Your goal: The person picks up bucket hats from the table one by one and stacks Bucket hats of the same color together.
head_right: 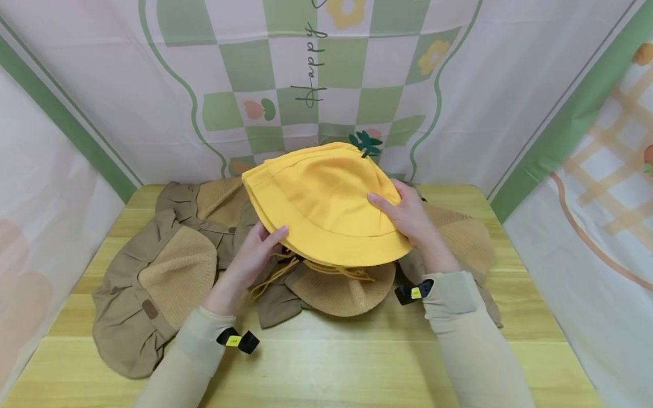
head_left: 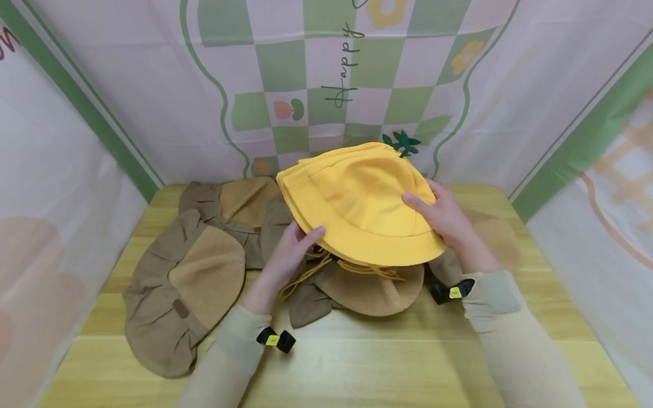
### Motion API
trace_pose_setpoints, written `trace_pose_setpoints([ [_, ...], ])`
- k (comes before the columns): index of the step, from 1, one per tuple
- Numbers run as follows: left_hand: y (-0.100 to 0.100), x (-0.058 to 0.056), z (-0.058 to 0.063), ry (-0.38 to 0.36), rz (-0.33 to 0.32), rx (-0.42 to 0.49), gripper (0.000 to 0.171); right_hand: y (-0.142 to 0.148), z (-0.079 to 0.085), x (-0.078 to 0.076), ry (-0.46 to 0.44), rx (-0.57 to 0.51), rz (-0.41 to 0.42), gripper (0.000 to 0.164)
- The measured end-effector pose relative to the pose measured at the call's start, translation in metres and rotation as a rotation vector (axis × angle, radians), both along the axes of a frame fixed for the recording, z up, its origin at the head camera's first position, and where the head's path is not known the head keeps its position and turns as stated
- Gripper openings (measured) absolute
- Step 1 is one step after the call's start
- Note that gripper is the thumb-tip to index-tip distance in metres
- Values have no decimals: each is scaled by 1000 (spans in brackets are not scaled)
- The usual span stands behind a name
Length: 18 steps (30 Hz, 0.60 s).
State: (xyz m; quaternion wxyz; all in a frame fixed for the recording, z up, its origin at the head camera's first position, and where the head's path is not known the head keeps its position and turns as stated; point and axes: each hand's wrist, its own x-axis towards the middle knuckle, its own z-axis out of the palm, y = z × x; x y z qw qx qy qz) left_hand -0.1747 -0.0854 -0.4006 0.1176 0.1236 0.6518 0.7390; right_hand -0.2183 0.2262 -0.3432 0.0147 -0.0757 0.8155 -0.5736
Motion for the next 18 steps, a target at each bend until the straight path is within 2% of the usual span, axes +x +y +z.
trace_pose_setpoints([
  [4,6,2,-1,19,-27,-39,52,5,-1,2,-5,-86,-53,34],
  [7,12,3,-1,32,-43,-28,52,9,0,4,-6,-135,-72,30],
  [10,17,4,1,51,-41,-11,50,13,1,6,-12,-167,-78,33],
  [18,44,3,7,129,-40,-18,47,30,1,17,-57,-296,-131,24],
])
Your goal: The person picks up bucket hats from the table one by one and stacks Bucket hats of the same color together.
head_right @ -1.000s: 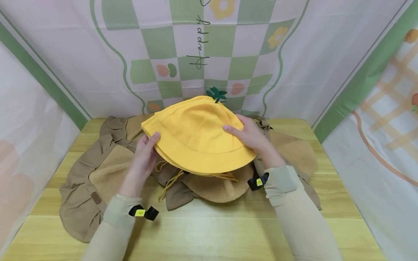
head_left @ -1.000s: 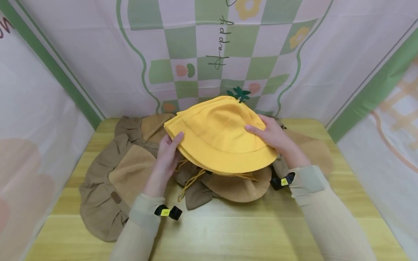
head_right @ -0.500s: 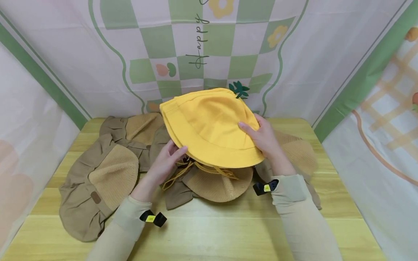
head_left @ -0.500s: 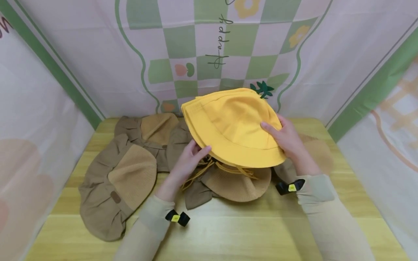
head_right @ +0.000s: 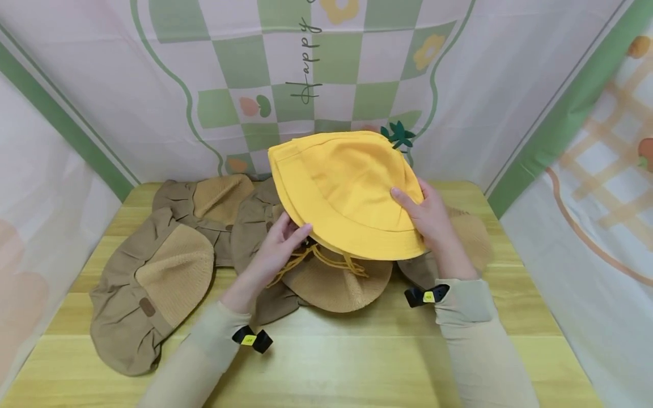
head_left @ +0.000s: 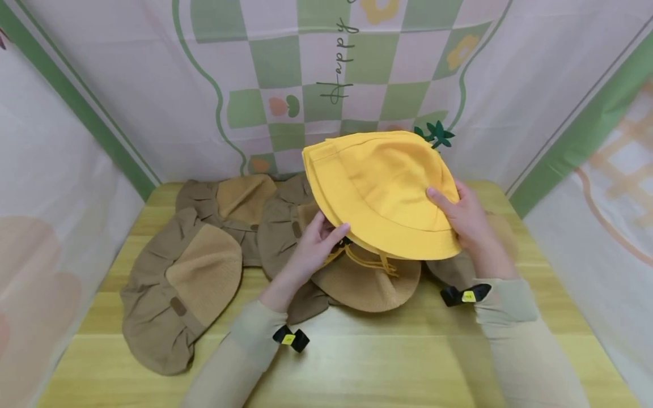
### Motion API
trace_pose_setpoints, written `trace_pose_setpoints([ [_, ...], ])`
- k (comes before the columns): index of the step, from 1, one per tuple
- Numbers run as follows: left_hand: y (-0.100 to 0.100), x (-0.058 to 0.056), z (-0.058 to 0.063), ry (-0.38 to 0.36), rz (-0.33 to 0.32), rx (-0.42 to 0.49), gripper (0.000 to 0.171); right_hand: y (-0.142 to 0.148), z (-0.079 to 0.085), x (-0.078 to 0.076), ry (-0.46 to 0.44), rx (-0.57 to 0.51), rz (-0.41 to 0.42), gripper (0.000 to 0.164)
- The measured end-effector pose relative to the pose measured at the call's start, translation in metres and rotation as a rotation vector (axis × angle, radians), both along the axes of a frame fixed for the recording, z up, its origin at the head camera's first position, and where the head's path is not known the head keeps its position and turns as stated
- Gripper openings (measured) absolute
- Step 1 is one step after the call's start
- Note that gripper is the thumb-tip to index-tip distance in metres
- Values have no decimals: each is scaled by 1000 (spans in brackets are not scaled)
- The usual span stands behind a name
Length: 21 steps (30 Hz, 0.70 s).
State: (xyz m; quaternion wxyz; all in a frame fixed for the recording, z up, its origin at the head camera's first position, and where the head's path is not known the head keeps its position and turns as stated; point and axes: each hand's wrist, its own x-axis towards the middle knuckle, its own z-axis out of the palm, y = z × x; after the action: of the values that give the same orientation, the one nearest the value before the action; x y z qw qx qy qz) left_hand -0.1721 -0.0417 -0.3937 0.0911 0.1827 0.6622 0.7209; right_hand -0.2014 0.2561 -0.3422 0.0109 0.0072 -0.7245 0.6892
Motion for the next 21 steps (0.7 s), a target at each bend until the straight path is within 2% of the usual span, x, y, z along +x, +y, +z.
trace_pose_setpoints([
  [4,15,-2,3,36,-1,-14,48,12,-2,4,-34,-71,-6,20],
  [10,32,-1,8,46,-46,8,46,28,-7,11,-60,-148,-22,21],
  [15,45,0,10,58,-77,-12,45,40,-10,21,-81,-171,-39,21],
  [21,61,0,12,60,-99,-44,45,57,-15,34,-137,-190,-19,21],
])
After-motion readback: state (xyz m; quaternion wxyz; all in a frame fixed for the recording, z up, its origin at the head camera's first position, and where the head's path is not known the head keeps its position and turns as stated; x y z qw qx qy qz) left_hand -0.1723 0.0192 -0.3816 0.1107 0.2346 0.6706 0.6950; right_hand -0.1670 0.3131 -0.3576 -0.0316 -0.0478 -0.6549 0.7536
